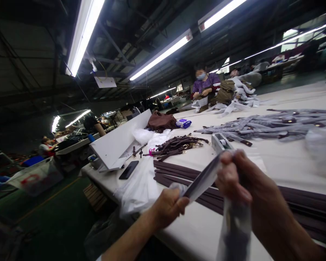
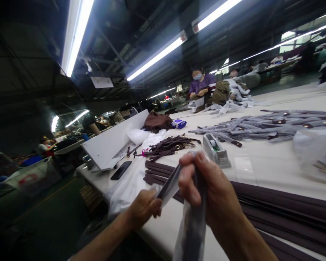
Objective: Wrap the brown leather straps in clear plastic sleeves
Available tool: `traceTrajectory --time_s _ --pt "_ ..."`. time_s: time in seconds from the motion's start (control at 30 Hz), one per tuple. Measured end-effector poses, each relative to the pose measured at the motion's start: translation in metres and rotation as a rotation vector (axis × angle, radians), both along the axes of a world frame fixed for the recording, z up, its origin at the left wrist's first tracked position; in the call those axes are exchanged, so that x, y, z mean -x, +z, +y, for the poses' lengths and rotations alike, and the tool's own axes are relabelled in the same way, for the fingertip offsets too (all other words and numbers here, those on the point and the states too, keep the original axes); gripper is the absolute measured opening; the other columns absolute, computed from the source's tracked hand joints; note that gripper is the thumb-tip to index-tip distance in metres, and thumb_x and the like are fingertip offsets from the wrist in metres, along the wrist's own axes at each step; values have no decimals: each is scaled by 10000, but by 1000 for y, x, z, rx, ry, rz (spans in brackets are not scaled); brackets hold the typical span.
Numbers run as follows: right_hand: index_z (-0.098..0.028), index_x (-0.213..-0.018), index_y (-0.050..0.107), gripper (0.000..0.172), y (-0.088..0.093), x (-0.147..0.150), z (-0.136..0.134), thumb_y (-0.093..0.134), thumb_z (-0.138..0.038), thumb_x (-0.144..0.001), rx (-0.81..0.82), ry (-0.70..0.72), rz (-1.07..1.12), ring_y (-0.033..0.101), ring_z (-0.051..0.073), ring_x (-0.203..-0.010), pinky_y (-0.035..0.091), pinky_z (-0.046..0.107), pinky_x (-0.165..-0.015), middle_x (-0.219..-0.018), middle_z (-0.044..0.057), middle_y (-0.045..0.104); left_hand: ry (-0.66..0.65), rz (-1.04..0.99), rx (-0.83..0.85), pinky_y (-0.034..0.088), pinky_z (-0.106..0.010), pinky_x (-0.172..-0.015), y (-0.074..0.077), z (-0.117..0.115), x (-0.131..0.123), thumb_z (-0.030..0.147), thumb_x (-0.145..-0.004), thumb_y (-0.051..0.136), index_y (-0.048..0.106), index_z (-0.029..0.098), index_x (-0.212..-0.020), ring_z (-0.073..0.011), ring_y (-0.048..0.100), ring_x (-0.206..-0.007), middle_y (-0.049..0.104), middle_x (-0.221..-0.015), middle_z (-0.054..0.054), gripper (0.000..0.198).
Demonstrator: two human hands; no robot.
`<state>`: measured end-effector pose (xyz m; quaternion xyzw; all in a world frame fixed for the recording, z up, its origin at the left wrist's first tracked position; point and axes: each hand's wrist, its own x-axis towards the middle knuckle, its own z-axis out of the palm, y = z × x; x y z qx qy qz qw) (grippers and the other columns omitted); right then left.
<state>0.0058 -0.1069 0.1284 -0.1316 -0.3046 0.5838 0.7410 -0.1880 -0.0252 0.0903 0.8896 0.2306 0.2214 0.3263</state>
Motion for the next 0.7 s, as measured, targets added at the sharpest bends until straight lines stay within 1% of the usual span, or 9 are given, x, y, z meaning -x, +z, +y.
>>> traceTrajectory --time_s 0.1,0.17,0.23,0.27,0.37,0.47,0.57,0.63,0.7 --pt "-142 -832 599 180 -8 16 55 478 -260 -894 115 90 247 603 89 -569 518 189 -587 -659 3 646 -22 -55 464 283 -155 -331 -17 -31 19 521 -884 372 493 126 -604 -63 391 -328 435 -410 14 499" --pt "-136 -920 601 309 -26 33 79 382 -354 -926 148 234 286 635 170 -843 506 339 -811 -906 69 674 -39 -189 784 226 -149 -271 -17 -38 28 532 -847 446 516 111 -611 -56 336 -269 408 -373 26 487" --pt "-135 -1009 592 579 -51 53 91 283 -606 -876 123 421 242 568 263 -1025 435 460 -891 -1086 128 619 -61 -359 982 223 -146 -244 -7 -34 34 530 -826 479 566 85 -647 -65 330 -239 375 -336 38 488" --pt "-136 -1038 586 724 -64 63 92 224 -721 -812 111 502 206 551 287 -1042 423 475 -886 -1111 145 601 -54 -447 1055 280 -147 -266 0 -29 36 514 -836 472 588 73 -687 -66 339 -237 357 -325 49 479" --pt "-155 -1090 567 929 -96 93 84 69 -836 -698 89 586 8 602 263 -871 442 433 -807 -949 134 635 45 -660 1204 478 -193 -468 28 -8 36 421 -913 364 597 70 -715 -50 361 -254 329 -326 70 466" --pt "-159 -1121 547 877 -117 115 64 140 -824 -719 42 441 -336 595 238 -754 427 401 -789 -814 99 636 168 -811 1202 534 -258 -646 57 12 30 315 -963 219 585 74 -748 -39 359 -271 374 -365 68 488" --pt "-152 -930 599 580 -134 125 40 491 -689 -738 68 255 -577 570 203 -660 432 340 -729 -706 57 614 184 -913 1052 523 -324 -771 79 27 23 292 -968 201 572 77 -754 -44 373 -304 391 -389 67 480" --pt "-159 -829 599 485 -143 124 22 540 -632 -745 158 177 -686 547 176 -577 445 299 -624 -647 32 583 181 -924 895 509 -344 -794 84 36 21 320 -963 237 570 84 -767 -57 405 -336 415 -411 61 453" --pt "-163 -862 609 511 -144 119 2 520 -651 -742 266 89 -756 551 175 -574 447 272 -559 -650 32 578 184 -823 668 493 -342 -787 79 42 20 382 -944 303 573 100 -809 -86 472 -397 472 -450 42 413"
